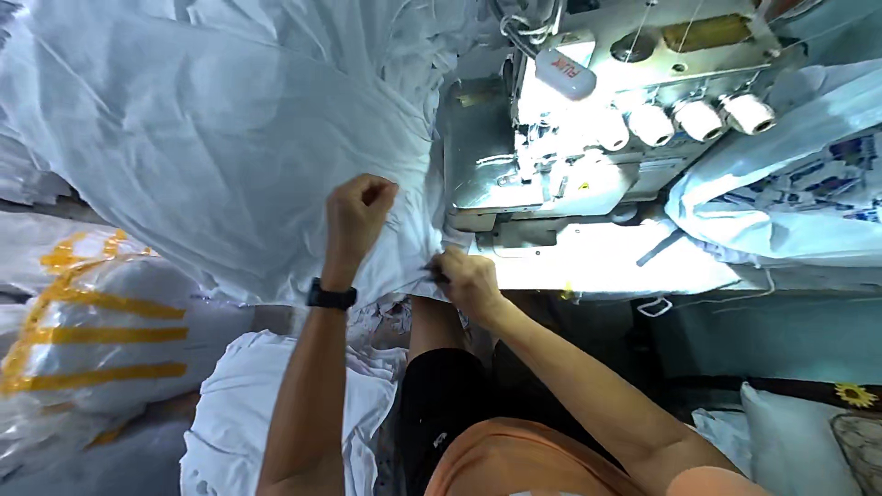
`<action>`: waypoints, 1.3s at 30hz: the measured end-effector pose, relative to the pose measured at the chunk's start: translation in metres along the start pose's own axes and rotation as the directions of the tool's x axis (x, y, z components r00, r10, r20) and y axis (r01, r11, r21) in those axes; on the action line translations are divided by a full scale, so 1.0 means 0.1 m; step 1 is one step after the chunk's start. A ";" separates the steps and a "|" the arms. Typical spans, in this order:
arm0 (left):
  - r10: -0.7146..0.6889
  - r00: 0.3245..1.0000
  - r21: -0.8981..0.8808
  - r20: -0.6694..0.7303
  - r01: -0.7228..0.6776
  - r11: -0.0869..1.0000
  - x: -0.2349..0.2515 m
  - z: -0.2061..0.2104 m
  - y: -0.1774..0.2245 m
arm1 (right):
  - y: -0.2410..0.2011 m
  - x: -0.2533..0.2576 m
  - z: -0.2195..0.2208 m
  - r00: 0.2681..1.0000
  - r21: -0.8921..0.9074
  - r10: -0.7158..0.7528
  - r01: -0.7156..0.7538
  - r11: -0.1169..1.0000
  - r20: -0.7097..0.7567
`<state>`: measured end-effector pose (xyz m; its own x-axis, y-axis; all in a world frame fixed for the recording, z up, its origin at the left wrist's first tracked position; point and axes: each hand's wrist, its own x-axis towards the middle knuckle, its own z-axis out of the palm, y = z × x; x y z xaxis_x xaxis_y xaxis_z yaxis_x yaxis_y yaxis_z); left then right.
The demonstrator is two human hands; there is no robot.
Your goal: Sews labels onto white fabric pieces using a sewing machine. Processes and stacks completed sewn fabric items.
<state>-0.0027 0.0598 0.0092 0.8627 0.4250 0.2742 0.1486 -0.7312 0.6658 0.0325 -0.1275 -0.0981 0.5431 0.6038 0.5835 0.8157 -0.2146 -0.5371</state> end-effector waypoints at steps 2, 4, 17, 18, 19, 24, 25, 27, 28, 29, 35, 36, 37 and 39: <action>0.007 0.997 0.081 0.082 -0.014 0.997 0.09 -0.31 0.11 | -0.13 0.01 0.07 0.989 0.026 -0.140 0.141 0.990 -0.046; -0.005 0.975 0.167 0.223 -0.033 0.985 0.14 -0.50 0.33 | -0.19 0.03 0.13 0.985 0.050 -0.162 0.165 0.985 -0.053; -0.345 0.680 0.617 0.647 -0.200 0.761 0.25 0.36 0.39 | -0.34 0.08 -0.08 0.994 0.262 -0.101 0.085 0.961 0.051; -0.315 0.709 0.554 0.631 -0.127 0.823 0.36 0.27 0.41 | -0.33 0.09 -0.16 0.993 0.344 -0.021 -0.021 0.939 0.118; -0.248 0.758 0.443 0.603 -0.059 0.895 0.43 0.16 0.42 | -0.31 0.10 -0.24 0.978 0.414 0.051 -0.132 0.901 0.201; -0.060 0.959 -0.463 0.278 0.188 0.866 0.40 -0.06 0.43 | -0.06 0.06 -0.48 0.957 0.777 0.259 -0.260 0.574 0.129; -0.079 0.968 -0.576 0.238 0.206 0.791 0.34 0.05 0.36 | 0.00 0.06 -0.60 0.928 0.841 0.342 -0.299 0.450 0.147; -0.173 0.961 -0.592 0.217 0.270 0.759 0.18 0.28 0.21 | 0.18 0.03 -0.77 0.847 0.889 0.480 -0.382 0.252 0.228; -0.240 0.945 -0.532 0.221 0.323 0.783 0.11 0.39 0.14 | 0.29 0.00 -0.81 0.811 0.875 0.525 -0.428 0.228 0.260; -0.286 0.929 -0.434 0.234 0.363 0.825 0.03 0.48 0.06 | 0.37 -0.03 -0.82 0.778 0.845 0.560 -0.479 0.238 0.283; -0.039 0.976 0.172 0.212 0.002 0.985 -0.07 0.47 0.04 | 0.52 -0.17 -0.68 0.779 0.704 0.535 -0.579 0.412 0.327; 0.095 0.971 0.205 0.219 -0.141 0.968 -0.04 0.42 0.07 | 0.52 -0.17 -0.68 0.791 0.696 0.516 -0.572 0.434 0.329; 0.216 0.940 0.199 0.263 -0.272 0.941 0.00 0.38 0.09 | 0.52 -0.15 -0.69 0.805 0.690 0.493 -0.561 0.456 0.329; 0.394 0.832 0.118 0.390 -0.470 0.875 0.08 0.34 0.07 | 0.50 -0.12 -0.72 0.833 0.691 0.447 -0.533 0.489 0.326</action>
<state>0.0223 0.0396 -0.0073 0.9650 -0.1428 0.2198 -0.2182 -0.9023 0.3718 0.0813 -0.2007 -0.0883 0.7518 0.6576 0.0477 -0.0276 0.1038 -0.9942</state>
